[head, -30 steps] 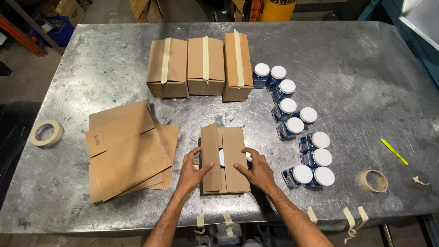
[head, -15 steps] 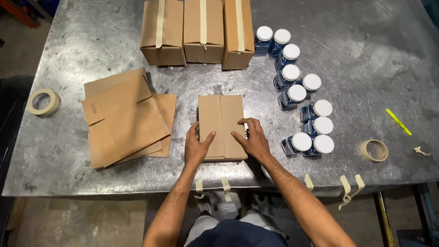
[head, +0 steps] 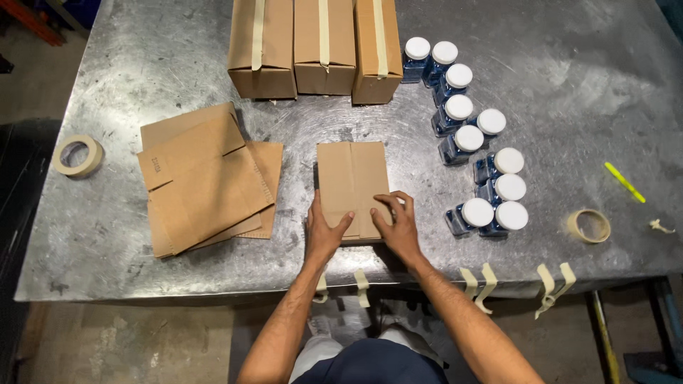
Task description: The person assembles cardboard boxes by hand, places a jar inside each box, and seals them using tape.
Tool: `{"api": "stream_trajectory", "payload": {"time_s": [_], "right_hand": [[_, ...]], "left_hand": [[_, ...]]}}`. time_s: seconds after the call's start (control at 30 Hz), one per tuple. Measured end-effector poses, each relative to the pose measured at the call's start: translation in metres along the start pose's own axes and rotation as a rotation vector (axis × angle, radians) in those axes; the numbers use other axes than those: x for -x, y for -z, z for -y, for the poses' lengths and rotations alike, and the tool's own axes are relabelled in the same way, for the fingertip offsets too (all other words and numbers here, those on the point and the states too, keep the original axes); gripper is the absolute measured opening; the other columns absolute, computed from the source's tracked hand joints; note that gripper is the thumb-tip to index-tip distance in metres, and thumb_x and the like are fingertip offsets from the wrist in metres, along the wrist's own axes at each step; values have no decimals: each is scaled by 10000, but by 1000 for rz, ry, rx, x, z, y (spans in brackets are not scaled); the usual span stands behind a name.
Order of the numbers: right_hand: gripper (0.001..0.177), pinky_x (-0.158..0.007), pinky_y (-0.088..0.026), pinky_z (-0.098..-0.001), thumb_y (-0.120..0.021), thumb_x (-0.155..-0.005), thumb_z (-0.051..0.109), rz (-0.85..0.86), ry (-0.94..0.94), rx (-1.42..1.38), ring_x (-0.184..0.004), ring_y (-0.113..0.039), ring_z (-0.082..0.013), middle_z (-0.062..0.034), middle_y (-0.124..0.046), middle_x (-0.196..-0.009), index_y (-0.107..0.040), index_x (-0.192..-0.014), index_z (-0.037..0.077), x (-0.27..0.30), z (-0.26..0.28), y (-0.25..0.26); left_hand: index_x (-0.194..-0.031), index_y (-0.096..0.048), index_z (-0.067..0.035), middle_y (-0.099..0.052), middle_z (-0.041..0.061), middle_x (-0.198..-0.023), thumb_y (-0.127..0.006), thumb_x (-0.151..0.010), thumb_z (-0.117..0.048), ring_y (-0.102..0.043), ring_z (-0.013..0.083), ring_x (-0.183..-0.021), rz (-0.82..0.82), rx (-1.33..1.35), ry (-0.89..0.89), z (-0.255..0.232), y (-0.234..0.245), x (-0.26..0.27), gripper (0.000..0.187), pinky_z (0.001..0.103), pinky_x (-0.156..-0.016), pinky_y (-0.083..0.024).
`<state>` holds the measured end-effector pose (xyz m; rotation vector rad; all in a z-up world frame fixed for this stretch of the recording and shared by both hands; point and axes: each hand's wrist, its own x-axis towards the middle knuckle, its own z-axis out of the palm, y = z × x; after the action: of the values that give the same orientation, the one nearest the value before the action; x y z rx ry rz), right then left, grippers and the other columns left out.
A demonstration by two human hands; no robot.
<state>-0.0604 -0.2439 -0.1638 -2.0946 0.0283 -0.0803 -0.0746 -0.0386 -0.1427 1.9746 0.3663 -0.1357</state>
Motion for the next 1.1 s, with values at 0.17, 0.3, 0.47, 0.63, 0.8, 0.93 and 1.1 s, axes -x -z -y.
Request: {"api": "stream_trajectory", "payload": {"time_s": [0.17,0.3,0.47,0.63,0.8,0.93,1.1], "right_hand": [[743,-974,-545,-443,-982,-846,250,-8,-256,-332,-1065,-620,-308,-179,-605,-1330,-598,-1472,135,-16,-16,2],[742,-846,-604,-403,-1036,-815,300,-64,-292,-346,-982,-681,-222,-146,-686,-1260,-615,-1398,119,-20,-37,0],[721,-1045,-587,-527,-949,-905,358,-105,-229,-274,-1243,-681,-413,-226,-634,-1453,-555,-1461,123,7,0,-7],[757,-1163,-496,-670,-850,-919,154,-100,-108,-332,-1348,-572,-612,-377,-518,-1511,-479,-1563,11,22,-4,-18],[385,-1171,-476,-587,-710,-1081,269,-182,-9,-17,-1302,-597,-481,-162,-488,-1398,-629,-1438,150,37,-2,-34],[227,-1159,-483,-558,-705,-1095,337,-117,-16,33,-1304,-612,-419,-82,-503,-1380,-699,-1292,224,36,-7,-23],[235,-1191,-442,-512,-747,-1067,348,-132,8,-1,-1350,-601,-420,-82,-519,-1361,-717,-1280,252,31,-1,-20]], "left_hand": [[-1780,-266,-172,-394,258,-1724,-905,-828,-539,-407,484,-1597,82,9,-20,11,5,-22,1204,588,-1322,-331],[-1793,-231,-202,-382,230,-1752,-907,-826,-544,-392,468,-1610,149,-2,-56,30,3,-39,1228,585,-1326,-343],[-1795,-234,-230,-411,180,-1760,-912,-825,-537,-412,421,-1609,145,-1,-72,36,2,-39,1223,571,-1331,-345],[-1753,-343,-119,-491,280,-1668,-886,-888,-442,-474,498,-1547,30,-33,-76,20,1,-16,1072,610,-1289,-391],[-1460,-720,-324,-391,105,-1660,-714,-1059,-426,-545,443,-1415,-183,-359,-251,9,-16,17,413,597,-1113,-552],[-1413,-749,-379,-447,22,-1645,-612,-1135,-426,-487,369,-1481,-171,-418,-272,8,-18,28,313,607,-1075,-573],[-1528,-661,-429,-380,48,-1735,-649,-1041,-641,-410,421,-1572,-60,-531,-256,-3,-6,34,531,660,-1154,-501]]}}
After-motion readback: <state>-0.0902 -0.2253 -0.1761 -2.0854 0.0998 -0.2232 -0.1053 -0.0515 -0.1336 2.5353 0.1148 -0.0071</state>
